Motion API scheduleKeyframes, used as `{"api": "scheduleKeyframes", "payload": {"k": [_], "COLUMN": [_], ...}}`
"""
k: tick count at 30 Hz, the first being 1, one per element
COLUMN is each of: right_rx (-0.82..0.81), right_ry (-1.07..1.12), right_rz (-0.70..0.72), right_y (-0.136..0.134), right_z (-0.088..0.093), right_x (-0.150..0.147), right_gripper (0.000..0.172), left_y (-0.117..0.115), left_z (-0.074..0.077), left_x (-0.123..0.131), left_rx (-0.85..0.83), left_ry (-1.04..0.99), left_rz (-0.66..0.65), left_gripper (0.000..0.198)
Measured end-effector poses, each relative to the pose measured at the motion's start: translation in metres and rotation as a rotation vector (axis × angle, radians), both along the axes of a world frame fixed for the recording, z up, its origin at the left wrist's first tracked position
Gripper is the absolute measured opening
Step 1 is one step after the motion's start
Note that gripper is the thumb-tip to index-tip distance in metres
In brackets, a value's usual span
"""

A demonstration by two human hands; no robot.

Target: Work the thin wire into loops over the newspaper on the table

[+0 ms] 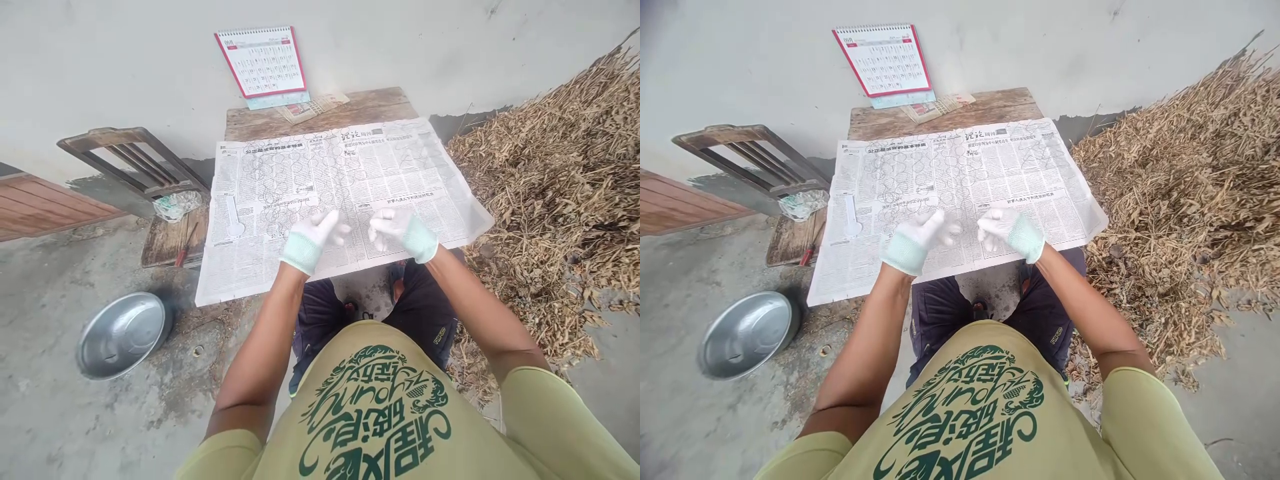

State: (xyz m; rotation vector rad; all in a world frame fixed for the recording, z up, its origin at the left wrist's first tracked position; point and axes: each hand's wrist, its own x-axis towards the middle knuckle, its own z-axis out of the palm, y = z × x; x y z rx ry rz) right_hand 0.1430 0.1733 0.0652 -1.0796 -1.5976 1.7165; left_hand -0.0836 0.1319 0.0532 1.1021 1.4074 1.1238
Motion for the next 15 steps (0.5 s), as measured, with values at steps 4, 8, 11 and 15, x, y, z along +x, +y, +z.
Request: {"api": "scheduleKeyframes", "payload": {"k": [4,8,11,15], "right_rx": [-0.005,-0.103,-0.163,-0.172], "right_ry": [0.044,0.162,0.247,0.404], "right_rz": [0.005,-0.018,0.008,0.094], "right_y": [-0.007,-0.010,-0.012,-0.014], "right_z": [-0.004,-0.014,-0.021,-0.034], "right_x": [-0.003,-0.005,-0.006,-0.002], "right_gripper": [0.024,0.031,0.035,0.039], "left_y": [0.000,-0.003,-0.004,-0.007], "left_z": [-0.016,-0.020,-0.019,-0.015], "left_x": [0.011,0.016,0.018,0.016], "left_rx": [0.012,0.022,-0.017,-0.104], "left_ry": [-0.320,-0.423,-0.559,-0.756], "left_rz": [0.006,0.059,0.028,-0.085], "left_gripper": [0.041,0.038,0.035,0.023]}}
